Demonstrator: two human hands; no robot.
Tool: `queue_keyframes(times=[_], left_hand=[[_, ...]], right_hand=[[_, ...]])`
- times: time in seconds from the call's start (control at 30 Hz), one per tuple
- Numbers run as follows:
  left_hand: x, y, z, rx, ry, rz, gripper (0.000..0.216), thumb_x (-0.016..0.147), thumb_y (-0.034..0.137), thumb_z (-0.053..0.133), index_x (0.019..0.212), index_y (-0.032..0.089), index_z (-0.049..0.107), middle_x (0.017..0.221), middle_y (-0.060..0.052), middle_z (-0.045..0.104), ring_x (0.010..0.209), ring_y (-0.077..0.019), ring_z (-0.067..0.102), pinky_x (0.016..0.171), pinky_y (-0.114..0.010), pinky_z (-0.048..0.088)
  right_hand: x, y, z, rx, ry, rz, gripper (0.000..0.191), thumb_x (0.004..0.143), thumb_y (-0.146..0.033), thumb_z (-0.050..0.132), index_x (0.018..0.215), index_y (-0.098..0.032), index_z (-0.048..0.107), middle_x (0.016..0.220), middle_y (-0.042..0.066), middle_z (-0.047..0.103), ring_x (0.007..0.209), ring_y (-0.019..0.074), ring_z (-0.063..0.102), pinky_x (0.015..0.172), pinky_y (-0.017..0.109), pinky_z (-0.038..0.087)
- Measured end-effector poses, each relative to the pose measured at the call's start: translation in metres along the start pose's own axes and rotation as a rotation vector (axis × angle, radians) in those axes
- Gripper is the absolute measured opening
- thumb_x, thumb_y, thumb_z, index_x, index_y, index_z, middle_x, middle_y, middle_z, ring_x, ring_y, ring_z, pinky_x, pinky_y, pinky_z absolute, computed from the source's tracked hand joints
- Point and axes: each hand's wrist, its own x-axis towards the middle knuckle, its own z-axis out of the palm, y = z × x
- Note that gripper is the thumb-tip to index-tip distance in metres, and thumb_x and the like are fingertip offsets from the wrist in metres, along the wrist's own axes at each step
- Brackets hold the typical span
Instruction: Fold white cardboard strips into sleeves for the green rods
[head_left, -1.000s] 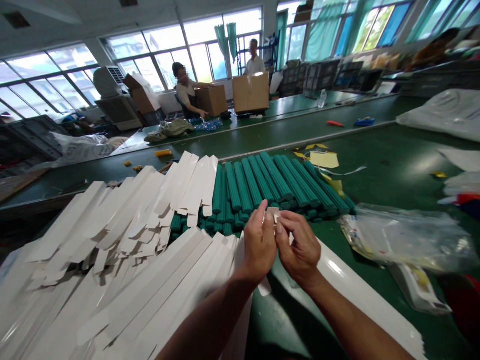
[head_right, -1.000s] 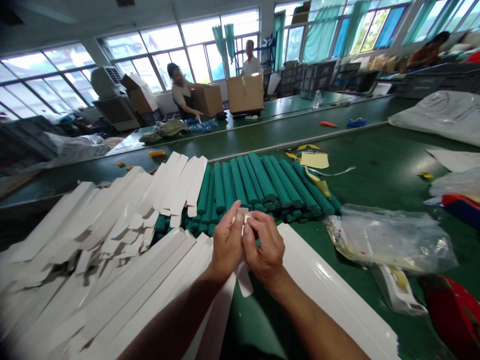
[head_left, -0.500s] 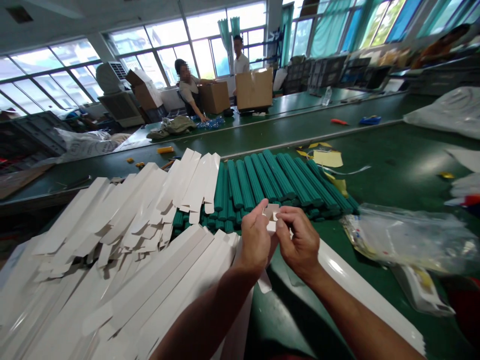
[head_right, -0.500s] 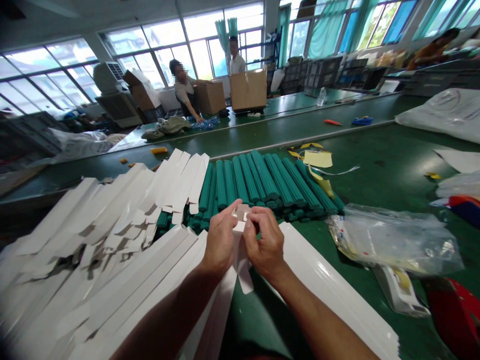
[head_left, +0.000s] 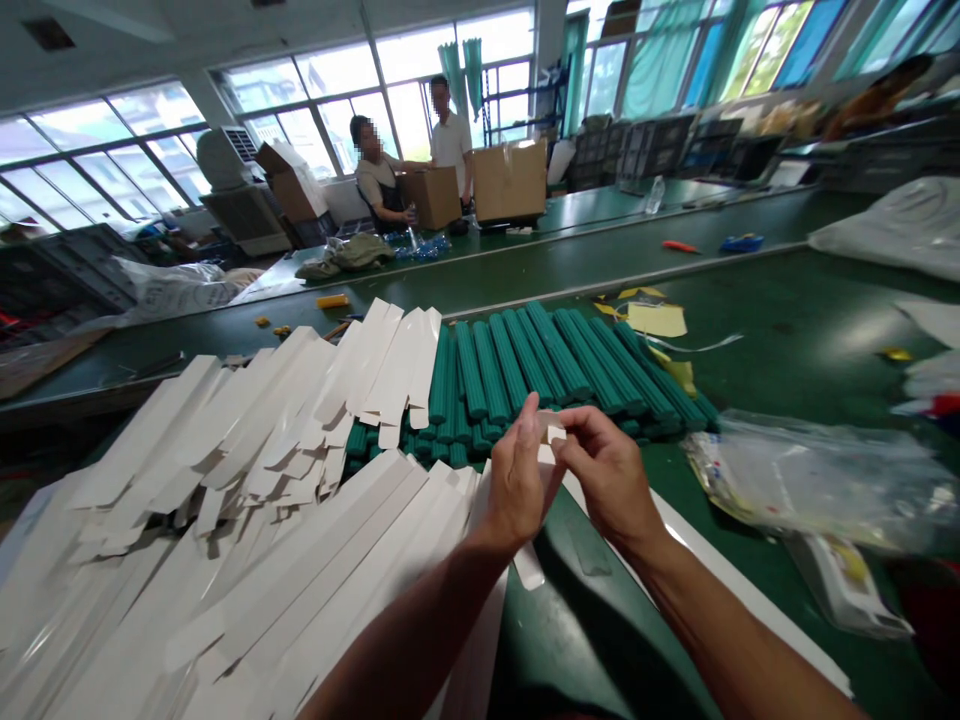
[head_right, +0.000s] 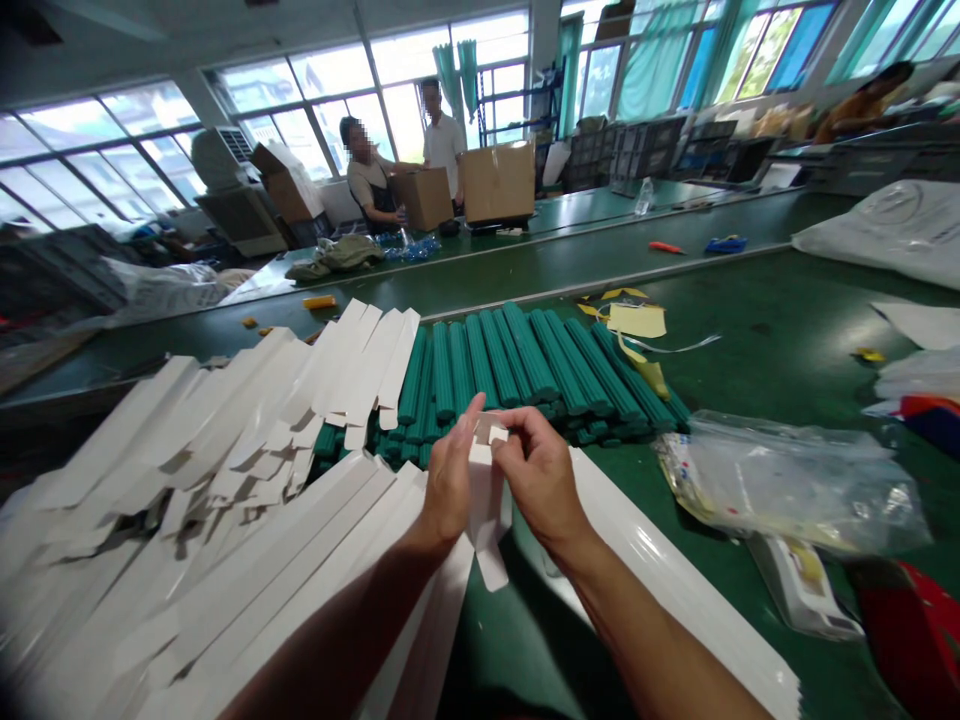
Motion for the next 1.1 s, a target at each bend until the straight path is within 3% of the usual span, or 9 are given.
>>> queue_keyframes(times=[0.17, 0.27, 0.37, 0.5, 0.67, 0.73, 0.83, 0.97, 1.1], left_hand=[[0.002, -0.008, -0.004, -0.163, -0.082, -0.029, 0.047, 0.094, 0.031, 0.046, 0.138, 0.016, 0.053, 0.144, -0.008, 0.054, 0.134, -0.0229, 0.048, 0.114, -0.036, 0.033], [0.004, -0.007, 0.0, -0.163, -0.042, -0.117, 0.049, 0.087, 0.023, 0.05, 0.135, 0.016, 0.056, 0.137, -0.008, 0.06, 0.128, -0.0237, 0.051, 0.106, -0.034, 0.038], [0.005, -0.002, 0.007, -0.086, 0.068, -0.149, 0.026, 0.081, 0.021, 0.049, 0.1, 0.017, 0.067, 0.098, -0.005, 0.069, 0.095, -0.02, 0.061, 0.082, -0.029, 0.046], [0.004, -0.002, 0.013, 0.008, 0.199, -0.076, 0.012, 0.082, 0.021, 0.047, 0.073, 0.02, 0.056, 0.071, 0.0, 0.056, 0.073, -0.0166, 0.053, 0.067, -0.027, 0.042], [-0.004, -0.023, 0.006, -0.061, 0.207, 0.032, 0.038, 0.097, 0.047, 0.034, 0.107, 0.018, 0.056, 0.089, -0.005, 0.061, 0.078, -0.017, 0.059, 0.072, -0.028, 0.046], [-0.009, -0.031, 0.003, -0.015, 0.092, 0.12, 0.052, 0.091, 0.053, 0.051, 0.129, 0.018, 0.044, 0.1, -0.007, 0.063, 0.085, -0.0186, 0.062, 0.077, -0.03, 0.048], [-0.015, -0.036, 0.002, 0.101, 0.017, 0.155, 0.096, 0.067, 0.042, 0.082, 0.142, 0.018, 0.026, 0.111, -0.009, 0.063, 0.098, -0.0233, 0.064, 0.087, -0.035, 0.049], [-0.018, -0.035, 0.008, 0.162, 0.059, 0.139, 0.097, 0.063, 0.029, 0.083, 0.141, 0.018, 0.025, 0.113, -0.01, 0.062, 0.106, -0.0251, 0.064, 0.095, -0.039, 0.049], [-0.02, -0.037, 0.012, 0.161, 0.061, 0.133, 0.095, 0.066, 0.028, 0.081, 0.142, 0.021, 0.026, 0.115, -0.011, 0.062, 0.105, -0.0256, 0.065, 0.094, -0.039, 0.051]], right_hand=[[0.012, -0.012, -0.007, 0.172, -0.095, 0.213, 0.019, 0.065, -0.026, 0.073, 0.073, -0.016, 0.059, 0.068, -0.002, 0.056, 0.059, 0.01, 0.046, 0.053, 0.022, 0.036], [0.015, -0.017, -0.008, 0.124, -0.16, 0.213, 0.021, 0.066, -0.029, 0.072, 0.07, -0.016, 0.056, 0.062, -0.004, 0.052, 0.055, 0.009, 0.042, 0.051, 0.022, 0.033], [0.013, -0.017, -0.004, 0.016, -0.18, 0.086, 0.015, 0.07, -0.027, 0.068, 0.073, -0.018, 0.057, 0.061, -0.005, 0.05, 0.055, 0.009, 0.041, 0.051, 0.022, 0.031], [0.008, -0.01, -0.003, -0.198, -0.08, -0.222, 0.007, 0.077, -0.019, 0.059, 0.073, -0.019, 0.064, 0.075, 0.001, 0.058, 0.07, 0.014, 0.053, 0.063, 0.026, 0.042], [0.013, -0.008, -0.019, -0.282, -0.217, -0.387, 0.015, 0.085, -0.024, 0.058, 0.084, -0.02, 0.072, 0.087, 0.005, 0.062, 0.08, 0.0172, 0.059, 0.066, 0.029, 0.048], [0.02, -0.015, -0.028, -0.322, -0.343, -0.379, 0.02, 0.091, -0.028, 0.055, 0.087, -0.02, 0.072, 0.087, 0.005, 0.062, 0.078, 0.0158, 0.059, 0.065, 0.028, 0.048], [0.033, -0.03, -0.038, -0.436, -0.587, -0.359, 0.018, 0.091, -0.031, 0.058, 0.095, -0.021, 0.073, 0.087, 0.004, 0.061, 0.079, 0.0148, 0.058, 0.07, 0.027, 0.049], [0.052, -0.047, -0.041, -0.433, -0.902, -0.13, 0.019, 0.085, -0.03, 0.063, 0.101, -0.019, 0.068, 0.08, 0.0, 0.059, 0.067, 0.0107, 0.054, 0.057, 0.02, 0.044], [0.064, -0.054, -0.034, -0.302, -1.055, 0.098, 0.015, 0.079, -0.026, 0.065, 0.09, -0.018, 0.058, 0.071, -0.005, 0.05, 0.057, 0.0073, 0.045, 0.046, 0.016, 0.037]])
